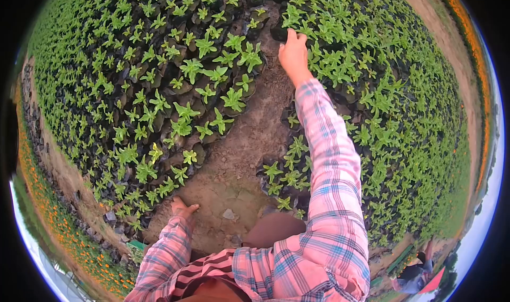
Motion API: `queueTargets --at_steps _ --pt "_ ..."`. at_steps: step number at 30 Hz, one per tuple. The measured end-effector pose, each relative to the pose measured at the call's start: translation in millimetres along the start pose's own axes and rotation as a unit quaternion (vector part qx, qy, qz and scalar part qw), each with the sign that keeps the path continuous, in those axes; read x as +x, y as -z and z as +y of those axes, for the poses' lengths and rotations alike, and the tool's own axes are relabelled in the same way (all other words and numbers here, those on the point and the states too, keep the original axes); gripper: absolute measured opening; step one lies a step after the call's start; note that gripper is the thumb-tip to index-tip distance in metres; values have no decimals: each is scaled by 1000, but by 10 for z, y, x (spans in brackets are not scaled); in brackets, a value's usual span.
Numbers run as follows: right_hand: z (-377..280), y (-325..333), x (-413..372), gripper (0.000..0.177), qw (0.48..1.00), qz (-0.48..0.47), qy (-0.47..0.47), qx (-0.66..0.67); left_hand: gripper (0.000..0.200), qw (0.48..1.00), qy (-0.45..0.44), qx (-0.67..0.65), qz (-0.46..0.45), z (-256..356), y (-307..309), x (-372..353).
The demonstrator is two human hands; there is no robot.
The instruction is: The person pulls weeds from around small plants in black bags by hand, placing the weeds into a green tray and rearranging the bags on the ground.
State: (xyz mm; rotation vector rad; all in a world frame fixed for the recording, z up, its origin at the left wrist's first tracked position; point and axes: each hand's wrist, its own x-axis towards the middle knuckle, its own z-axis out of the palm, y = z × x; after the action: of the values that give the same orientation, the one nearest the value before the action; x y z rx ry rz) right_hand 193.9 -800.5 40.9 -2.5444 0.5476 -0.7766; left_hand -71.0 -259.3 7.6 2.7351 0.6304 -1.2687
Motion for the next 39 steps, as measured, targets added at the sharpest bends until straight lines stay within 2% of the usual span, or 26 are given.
queueTargets --at_steps 2,6,10,12,13,15,17,19,20,21,23,24,25,28,31,33,35,39 --pt "180 -167 130 25 993 -102 -19 -64 110 1000 -6 12 0 -4 -6 19" --pt "404 -327 249 12 992 -101 33 -71 108 1000 -17 17 19 25 5 -3" --pt "180 -8 210 15 992 -93 87 -18 105 1000 0 18 0 54 35 -33" --pt "63 119 228 17 977 -155 144 -18 104 1000 -3 5 -6 46 28 -44" --pt "98 94 225 17 978 -155 141 -19 104 1000 -3 4 -4 48 38 -52" --pt "241 -72 281 21 948 -185 258 -6 104 1000 -8 4 2 64 64 -64" --pt "353 -198 270 21 945 -181 271 -16 103 999 -20 19 18 80 74 -91" --pt "396 -212 270 20 968 -200 141 47 104 1000 -9 22 13 124 113 -95" --pt "377 -134 289 16 968 -206 118 82 104 1000 3 27 4 127 113 -108" --pt "440 -144 312 16 968 -170 142 121 104 1000 5 26 2 110 91 -99" --pt "442 -134 364 14 988 -78 88 98 105 999 -15 24 16 64 46 -69" --pt "443 -117 415 12 995 -17 90 50 105 999 -13 24 16 57 39 -66" --pt "438 -101 455 11 998 -12 54 28 106 1000 -11 23 11 52 37 -60" --pt "528 -247 623 12 999 21 46 -11 107 1000 1 23 6 110 97 -80" --pt "540 -312 825 14 995 15 60 -73 107 1000 10 28 5 125 104 -95" --pt "569 -338 945 16 979 -8 24 -202 107 1000 8 29 8 90 91 -78" --pt "595 -387 1024 19 971 -46 -25 -235 106 1000 5 30 8 53 46 -55" --pt "655 -520 1086 21 961 -114 -28 -252 107 999 -6 33 19 33 2 -51"
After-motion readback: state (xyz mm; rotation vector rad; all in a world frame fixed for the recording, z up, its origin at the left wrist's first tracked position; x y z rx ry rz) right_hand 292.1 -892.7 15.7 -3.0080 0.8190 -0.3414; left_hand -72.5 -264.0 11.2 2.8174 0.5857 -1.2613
